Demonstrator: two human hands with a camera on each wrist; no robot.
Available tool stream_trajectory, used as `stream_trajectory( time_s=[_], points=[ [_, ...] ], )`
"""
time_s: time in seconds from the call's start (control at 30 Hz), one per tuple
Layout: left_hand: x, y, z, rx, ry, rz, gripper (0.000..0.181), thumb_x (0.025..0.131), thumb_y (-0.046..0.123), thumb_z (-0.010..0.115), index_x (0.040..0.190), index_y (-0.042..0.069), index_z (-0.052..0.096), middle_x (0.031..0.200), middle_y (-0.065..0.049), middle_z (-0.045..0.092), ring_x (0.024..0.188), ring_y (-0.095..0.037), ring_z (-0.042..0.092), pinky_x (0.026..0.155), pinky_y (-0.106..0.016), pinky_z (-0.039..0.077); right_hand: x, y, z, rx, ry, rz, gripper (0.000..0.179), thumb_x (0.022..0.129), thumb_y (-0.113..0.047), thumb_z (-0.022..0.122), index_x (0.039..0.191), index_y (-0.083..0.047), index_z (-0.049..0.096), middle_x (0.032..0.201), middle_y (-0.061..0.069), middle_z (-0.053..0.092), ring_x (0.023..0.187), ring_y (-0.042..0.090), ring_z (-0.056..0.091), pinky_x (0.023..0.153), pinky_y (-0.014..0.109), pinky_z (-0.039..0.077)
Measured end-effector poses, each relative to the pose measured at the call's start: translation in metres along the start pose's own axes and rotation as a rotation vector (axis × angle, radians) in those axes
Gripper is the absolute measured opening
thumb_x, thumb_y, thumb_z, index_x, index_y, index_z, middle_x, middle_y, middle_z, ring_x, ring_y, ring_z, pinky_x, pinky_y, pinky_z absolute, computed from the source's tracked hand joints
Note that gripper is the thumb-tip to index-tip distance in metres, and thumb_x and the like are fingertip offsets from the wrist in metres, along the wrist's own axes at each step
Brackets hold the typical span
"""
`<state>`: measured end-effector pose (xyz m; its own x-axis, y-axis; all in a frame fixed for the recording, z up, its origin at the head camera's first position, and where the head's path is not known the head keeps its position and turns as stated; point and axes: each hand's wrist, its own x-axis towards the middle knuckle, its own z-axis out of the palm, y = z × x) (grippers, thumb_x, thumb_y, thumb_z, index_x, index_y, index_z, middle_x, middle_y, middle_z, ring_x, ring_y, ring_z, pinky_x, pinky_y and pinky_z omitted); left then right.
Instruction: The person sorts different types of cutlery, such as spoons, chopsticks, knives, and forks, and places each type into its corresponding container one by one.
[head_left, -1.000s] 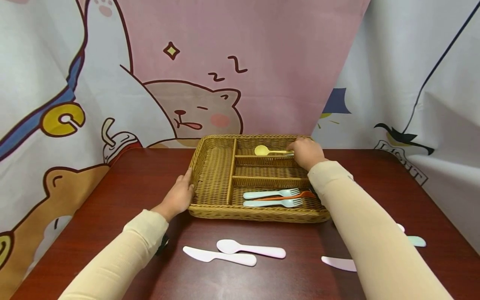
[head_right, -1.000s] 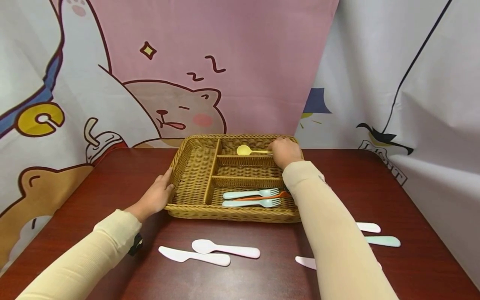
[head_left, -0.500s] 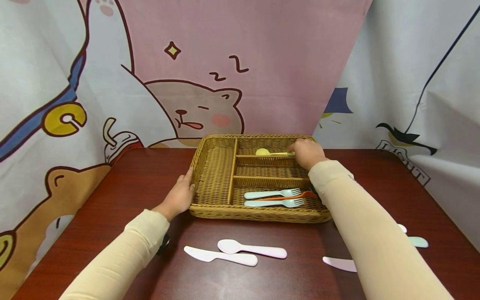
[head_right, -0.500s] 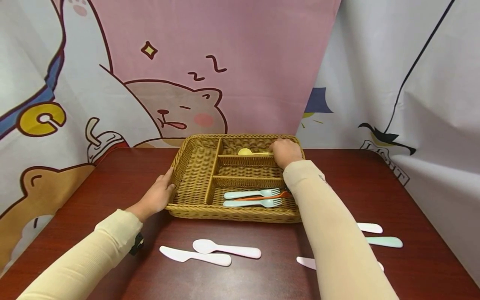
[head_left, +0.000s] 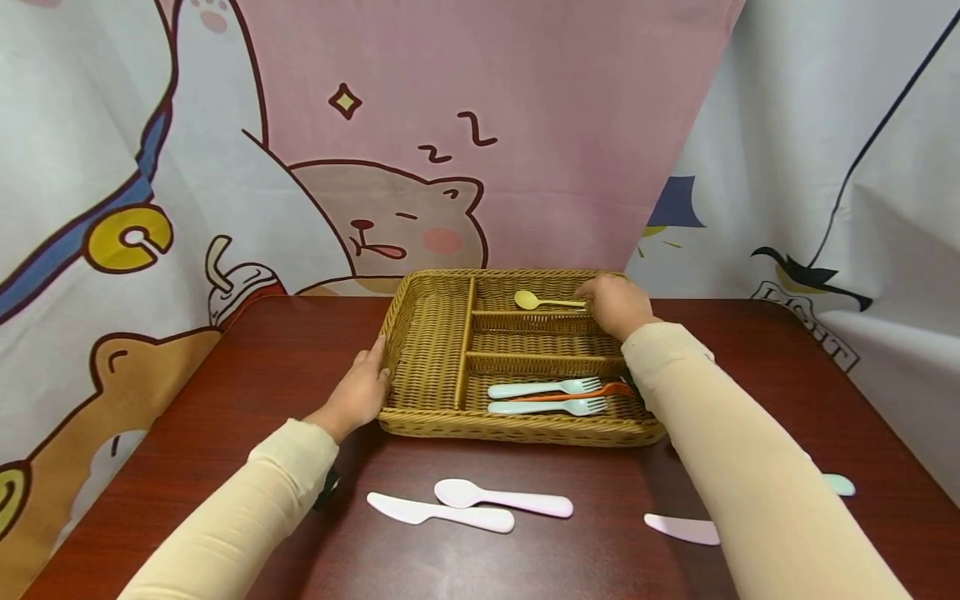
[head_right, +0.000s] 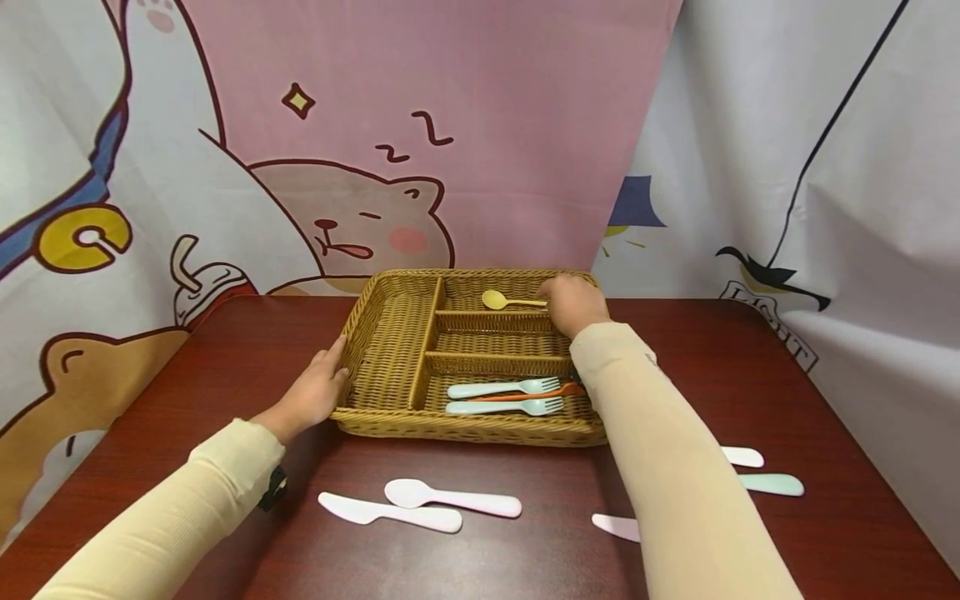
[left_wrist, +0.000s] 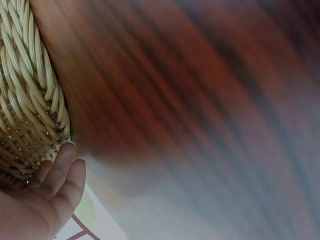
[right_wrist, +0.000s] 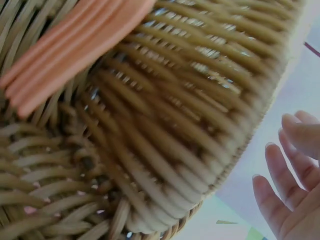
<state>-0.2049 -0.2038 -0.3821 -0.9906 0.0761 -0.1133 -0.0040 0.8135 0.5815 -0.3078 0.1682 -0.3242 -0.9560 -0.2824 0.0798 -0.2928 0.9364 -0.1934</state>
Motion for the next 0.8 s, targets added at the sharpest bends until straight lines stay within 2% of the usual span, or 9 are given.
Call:
stream_trajectory(
  time_s=[0.2,0.43,0.8],
  points=[
    [0.000,0.000,0.000,0.006,0.001,0.002,0.061,0.105,0.015,0.032,0.156,0.007,-0.001,0.148,-0.029,0.024,0.134,-0.041,0.034,0.108,-0.054,0.030,-0.003,-0.004,-0.004,0.170,0.026,0.016,0.030,0.095,-0.004,0.059,0.124,-0.005,0.066,0.120,0.019,0.064,0.105,0.036,0.062,0.083,0.050,0.050],
    [-0.001,0.002,0.000,0.035,0.028,0.029,0.060,0.104,0.011,0.033,0.155,0.000,0.004,0.143,-0.033,0.029,0.131,-0.043,0.037,0.108,-0.053,0.031,-0.013,-0.009,-0.010,0.323,0.057,0.031,0.031,0.097,-0.007,0.058,0.127,-0.003,0.063,0.118,0.021,0.060,0.107,0.038,0.058,0.086,0.050,0.048],
    [-0.002,0.002,-0.001,0.002,-0.006,0.005,0.060,0.105,0.014,0.030,0.155,0.004,-0.001,0.149,-0.030,0.022,0.136,-0.041,0.032,0.108,-0.054,0.029,-0.033,-0.016,-0.022,0.519,0.088,0.030,0.036,0.098,-0.012,0.057,0.133,-0.004,0.057,0.122,0.019,0.061,0.111,0.035,0.057,0.083,0.047,0.048]
  ],
)
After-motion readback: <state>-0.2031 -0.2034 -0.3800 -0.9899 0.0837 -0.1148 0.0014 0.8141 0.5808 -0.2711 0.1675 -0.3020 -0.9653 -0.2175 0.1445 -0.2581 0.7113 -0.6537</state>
